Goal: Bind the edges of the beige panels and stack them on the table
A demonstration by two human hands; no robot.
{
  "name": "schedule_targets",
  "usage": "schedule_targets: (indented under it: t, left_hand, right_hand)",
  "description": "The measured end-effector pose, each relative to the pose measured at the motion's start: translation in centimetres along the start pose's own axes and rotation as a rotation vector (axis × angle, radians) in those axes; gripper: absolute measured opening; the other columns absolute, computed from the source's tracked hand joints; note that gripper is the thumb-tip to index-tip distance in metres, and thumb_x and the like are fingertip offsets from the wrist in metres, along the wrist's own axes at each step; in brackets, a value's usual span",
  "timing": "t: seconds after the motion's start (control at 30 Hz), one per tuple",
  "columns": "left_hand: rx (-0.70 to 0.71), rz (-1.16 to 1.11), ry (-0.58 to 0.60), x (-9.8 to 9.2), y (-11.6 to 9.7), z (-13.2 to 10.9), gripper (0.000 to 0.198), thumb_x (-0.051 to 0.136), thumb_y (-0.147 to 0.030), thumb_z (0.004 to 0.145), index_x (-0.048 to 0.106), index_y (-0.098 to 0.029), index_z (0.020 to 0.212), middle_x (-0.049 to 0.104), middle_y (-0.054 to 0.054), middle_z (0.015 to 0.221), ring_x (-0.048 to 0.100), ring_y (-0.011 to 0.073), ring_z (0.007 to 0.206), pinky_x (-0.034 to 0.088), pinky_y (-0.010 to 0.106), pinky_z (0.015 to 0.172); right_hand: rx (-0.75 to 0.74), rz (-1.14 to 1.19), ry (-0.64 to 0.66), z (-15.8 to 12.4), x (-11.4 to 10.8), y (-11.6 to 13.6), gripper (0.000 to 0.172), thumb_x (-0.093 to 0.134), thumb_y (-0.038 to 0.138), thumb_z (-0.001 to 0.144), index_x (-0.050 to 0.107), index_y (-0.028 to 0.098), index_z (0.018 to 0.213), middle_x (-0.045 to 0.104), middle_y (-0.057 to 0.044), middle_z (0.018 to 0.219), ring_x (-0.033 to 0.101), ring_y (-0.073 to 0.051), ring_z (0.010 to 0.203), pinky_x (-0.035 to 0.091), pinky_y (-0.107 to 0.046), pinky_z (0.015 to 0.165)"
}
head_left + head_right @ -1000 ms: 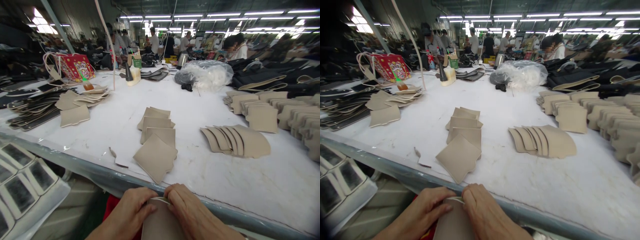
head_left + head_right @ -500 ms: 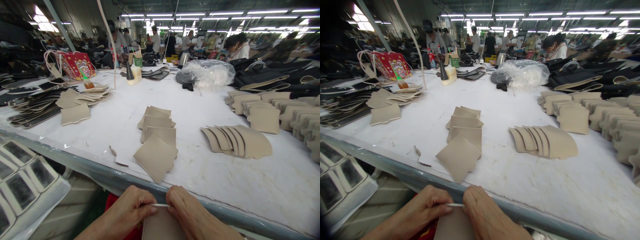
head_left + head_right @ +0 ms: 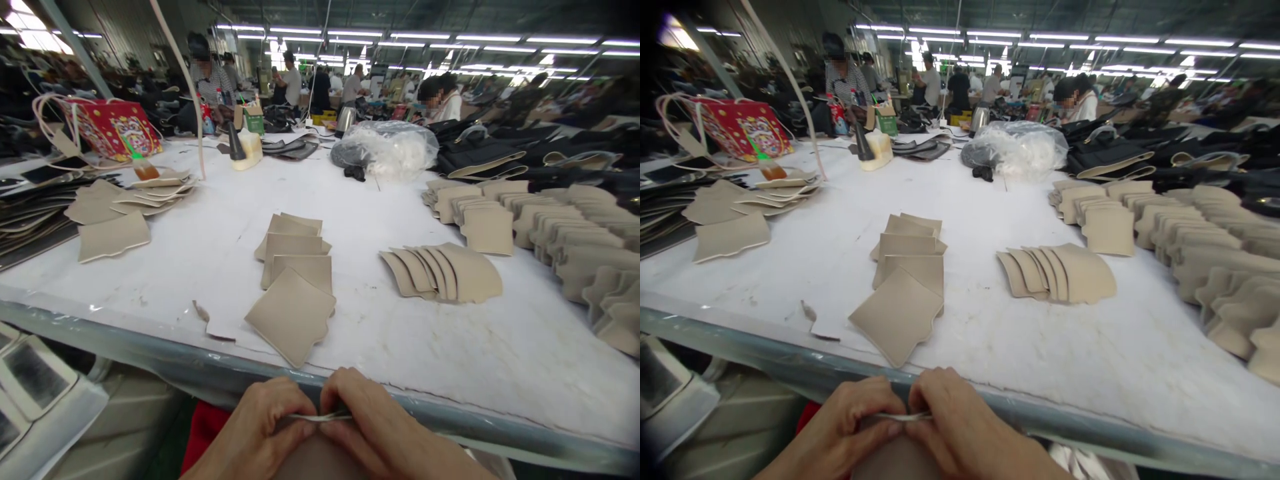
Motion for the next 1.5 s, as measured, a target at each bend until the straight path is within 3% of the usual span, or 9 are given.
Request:
schedule_targets:
  t: [0.17, 0.37, 0.57, 0.7, 0.83, 0.97, 1.23, 1.4, 1.5]
  left_hand:
    - [0.060, 0.048, 0.038, 0.3, 0.1, -0.2, 0.032, 0.051, -0.041, 0.091, 0.071, -0.020, 0.078, 0.064, 0.002, 0.078, 0.056, 0.0155, 0.080, 0.034, 0.025, 0.071]
    - [0.076, 0.101, 0.029, 0.1, 0.0, -0.4, 0.037, 0.045, -0.043, 0.094, 0.069, -0.019, 0.080, 0.062, 0.002, 0.076, 0.055, 0.0150, 0.078, 0.035, 0.024, 0.070]
    - [0.054, 0.143, 0.021, -0.1, 0.4, -0.8, 0.031, 0.047, -0.039, 0.093, 0.068, -0.020, 0.080, 0.063, 0.000, 0.075, 0.056, 0.0133, 0.075, 0.037, 0.021, 0.066]
    - [0.067, 0.314, 0.051, 0.7, -0.8, -0.1, 0.022, 0.048, -0.030, 0.092, 0.067, -0.021, 0.085, 0.067, 0.000, 0.082, 0.059, 0.0145, 0.081, 0.039, 0.021, 0.070]
    - [0.144, 0.443, 0.093, 2.0, -2.0, 0.7, 0.029, 0.043, -0.028, 0.095, 0.067, -0.019, 0.081, 0.067, 0.003, 0.080, 0.060, 0.0157, 0.080, 0.040, 0.022, 0.068]
    - [0.187, 0.394, 0.068, 2.3, -2.0, 0.8, 0.028, 0.043, -0.028, 0.095, 0.066, -0.020, 0.082, 0.066, 0.001, 0.078, 0.059, 0.0130, 0.077, 0.040, 0.021, 0.066]
    - [0.205, 0.373, 0.018, 1.7, -2.0, 0.5, 0.027, 0.045, -0.029, 0.095, 0.067, -0.020, 0.079, 0.065, -0.001, 0.073, 0.059, 0.0122, 0.073, 0.039, 0.021, 0.064]
    - [0.221, 0.382, -0.015, 1.5, -2.2, 0.5, 0.029, 0.044, -0.031, 0.095, 0.067, -0.021, 0.080, 0.066, -0.001, 0.073, 0.059, 0.0122, 0.072, 0.039, 0.020, 0.063]
    - [0.219, 0.377, -0.019, 1.5, -1.7, 0.4, 0.028, 0.045, -0.029, 0.095, 0.067, -0.021, 0.080, 0.066, -0.001, 0.074, 0.060, 0.0119, 0.073, 0.040, 0.020, 0.064]
  right_hand:
    - [-0.006, 0.028, 0.082, -0.1, 0.1, -0.3, 0.019, 0.071, 0.007, 0.082, 0.063, 0.021, 0.093, 0.063, 0.001, 0.092, 0.059, -0.017, 0.088, 0.045, -0.024, 0.076]
    - [-0.011, 0.074, 0.063, -0.5, 0.2, -1.7, 0.012, 0.067, 0.012, 0.087, 0.062, 0.022, 0.088, 0.060, 0.002, 0.088, 0.058, -0.015, 0.087, 0.043, -0.024, 0.076]
    - [0.075, 0.117, 0.078, -1.2, 0.0, -3.4, 0.003, 0.067, 0.023, 0.090, 0.064, 0.023, 0.088, 0.059, 0.001, 0.090, 0.056, -0.017, 0.087, 0.040, -0.026, 0.076]
    - [0.080, 0.101, 0.056, -1.1, 0.2, -3.3, 0.004, 0.065, 0.024, 0.090, 0.064, 0.021, 0.088, 0.060, -0.001, 0.089, 0.056, -0.018, 0.086, 0.040, -0.026, 0.075]
    - [0.062, 0.106, 0.065, -1.1, 0.4, -3.1, 0.009, 0.065, 0.027, 0.091, 0.065, 0.020, 0.084, 0.061, -0.001, 0.084, 0.058, -0.017, 0.082, 0.040, -0.025, 0.072]
    - [0.102, 0.122, 0.069, -1.9, -0.3, -3.7, 0.003, 0.068, 0.023, 0.087, 0.066, 0.021, 0.085, 0.062, 0.001, 0.085, 0.057, -0.017, 0.083, 0.039, -0.024, 0.072]
    - [0.109, 0.122, 0.039, -2.2, -0.5, -4.2, 0.006, 0.066, 0.022, 0.088, 0.064, 0.020, 0.083, 0.061, 0.001, 0.085, 0.056, -0.017, 0.084, 0.038, -0.025, 0.074]
    - [0.192, 0.227, 0.050, -2.2, -0.4, -4.8, 0.006, 0.067, 0.021, 0.085, 0.066, 0.020, 0.078, 0.058, 0.005, 0.069, 0.053, -0.012, 0.065, 0.035, -0.020, 0.058]
    - [0.190, 0.224, 0.028, -2.6, -0.7, -4.8, 0.007, 0.063, 0.021, 0.087, 0.065, 0.021, 0.080, 0.059, 0.005, 0.071, 0.053, -0.012, 0.066, 0.035, -0.020, 0.058]
Point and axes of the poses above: each hand's wrist, its own z-axis towards the middle knuckle, its own x-axis out of the palm, y = z × x, the point moved 7 cm from there along z, towards the middle knuckle
